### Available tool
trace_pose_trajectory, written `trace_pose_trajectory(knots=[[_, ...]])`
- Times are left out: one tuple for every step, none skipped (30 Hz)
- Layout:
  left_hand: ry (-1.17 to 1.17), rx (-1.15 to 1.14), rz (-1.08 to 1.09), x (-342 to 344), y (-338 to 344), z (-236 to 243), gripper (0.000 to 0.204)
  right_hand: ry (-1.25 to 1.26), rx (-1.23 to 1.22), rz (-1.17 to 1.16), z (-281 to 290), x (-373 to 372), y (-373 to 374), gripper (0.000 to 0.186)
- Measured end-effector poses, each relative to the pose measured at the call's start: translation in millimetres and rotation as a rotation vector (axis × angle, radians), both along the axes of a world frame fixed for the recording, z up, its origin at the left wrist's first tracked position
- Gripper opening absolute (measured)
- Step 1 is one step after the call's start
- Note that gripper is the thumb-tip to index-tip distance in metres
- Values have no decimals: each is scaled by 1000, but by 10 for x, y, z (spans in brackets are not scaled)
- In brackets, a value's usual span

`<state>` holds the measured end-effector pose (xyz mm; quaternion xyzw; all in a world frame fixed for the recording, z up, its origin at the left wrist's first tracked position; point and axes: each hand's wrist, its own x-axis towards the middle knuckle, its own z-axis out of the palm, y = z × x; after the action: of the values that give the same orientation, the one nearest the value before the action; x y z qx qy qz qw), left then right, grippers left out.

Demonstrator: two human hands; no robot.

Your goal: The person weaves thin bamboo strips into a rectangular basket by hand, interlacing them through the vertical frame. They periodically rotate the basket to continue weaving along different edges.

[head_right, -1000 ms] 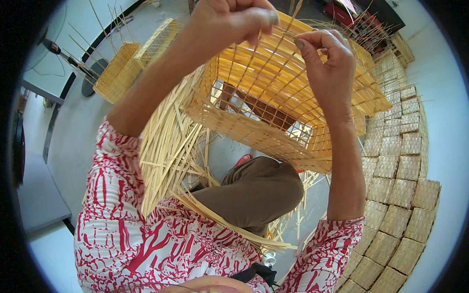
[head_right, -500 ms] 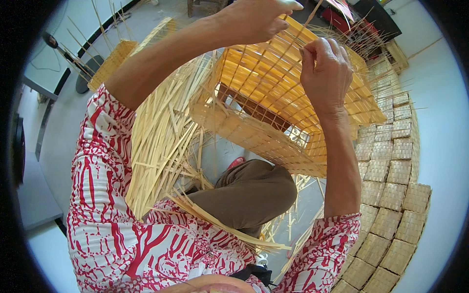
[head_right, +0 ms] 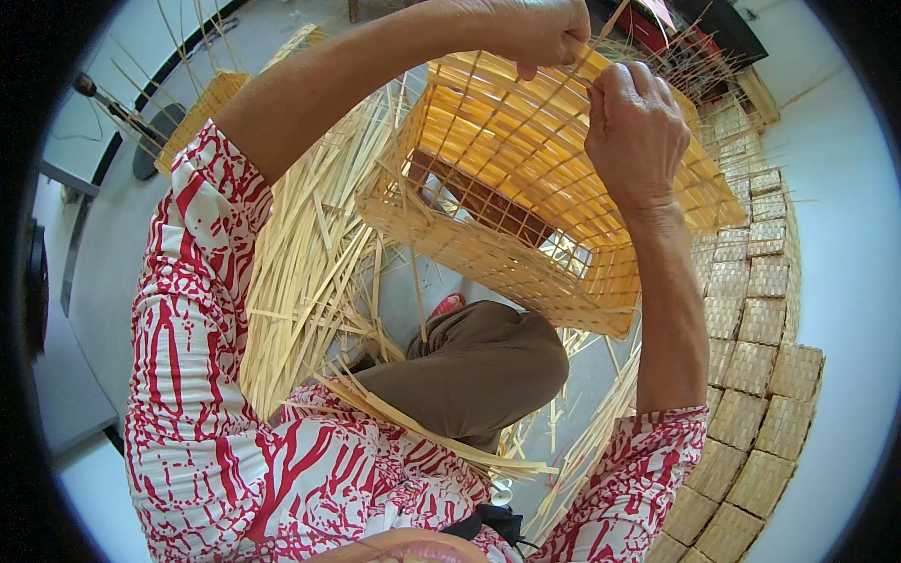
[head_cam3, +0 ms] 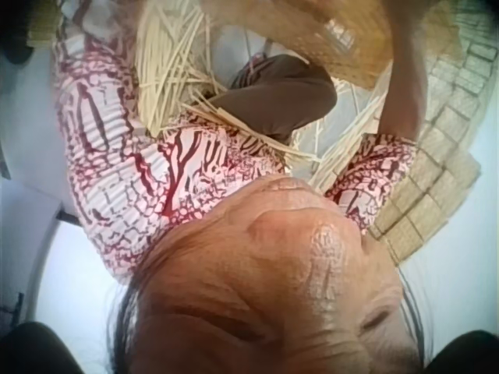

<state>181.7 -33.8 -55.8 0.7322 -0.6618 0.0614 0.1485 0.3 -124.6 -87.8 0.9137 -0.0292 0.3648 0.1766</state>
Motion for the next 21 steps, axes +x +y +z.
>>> trace_pose_trajectory(knots=[[0,-6,-6,-2,31,19,29,-14,-21,6,4,7,4,15],[0,-13,-14,-10,52,42,29,-27,-44,11,9,16,14,15],[-78,7,-50,-6,53,43,28,-36,-64,17,3,31,23,15],[-156,26,-86,-5,51,45,28,-38,-59,7,-2,35,42,16],[-234,44,-124,-3,49,50,27,-40,-54,-5,-5,35,67,16],[-195,40,-101,-14,72,68,26,-43,-48,-16,-8,38,88,16],[-157,36,-79,-28,102,85,25,-54,-60,-9,-8,49,94,17],[-118,32,-56,-42,125,97,24,-65,-72,-1,-8,65,97,17],[-207,47,-73,-30,122,78,22,-75,-81,13,-21,87,109,17],[-295,63,-89,-22,117,63,21,-69,-59,2,-34,99,126,15],[-383,80,-105,-6,121,45,19,-63,-37,-7,-47,107,147,14],[-197,38,-69,-40,136,36,18,-51,-22,-31,-53,75,142,14],[-10,-2,-33,-68,160,20,17,-52,17,-1,-50,37,144,16],[178,-41,2,-96,178,9,16,-52,56,28,-37,-6,151,18],[175,-41,7,-125,188,10,14,-57,94,58,-15,-44,158,22],[172,-43,9,-159,186,10,13,-88,61,91,13,-89,89,25],[171,-44,9,-195,160,3,12,-118,26,121,57,-162,-49,27],[133,-15,-9,-197,150,16,12,-153,-4,165,121,-206,-147,30],[93,20,-6,-139,183,29,12,-150,-14,133,228,-206,-138,29],[53,56,-2,-66,196,41,12,-124,-24,165,253,-151,-155,29],[-660,100,-231,154,24,-154,10,-94,-39,191,262,-66,-197,29]])
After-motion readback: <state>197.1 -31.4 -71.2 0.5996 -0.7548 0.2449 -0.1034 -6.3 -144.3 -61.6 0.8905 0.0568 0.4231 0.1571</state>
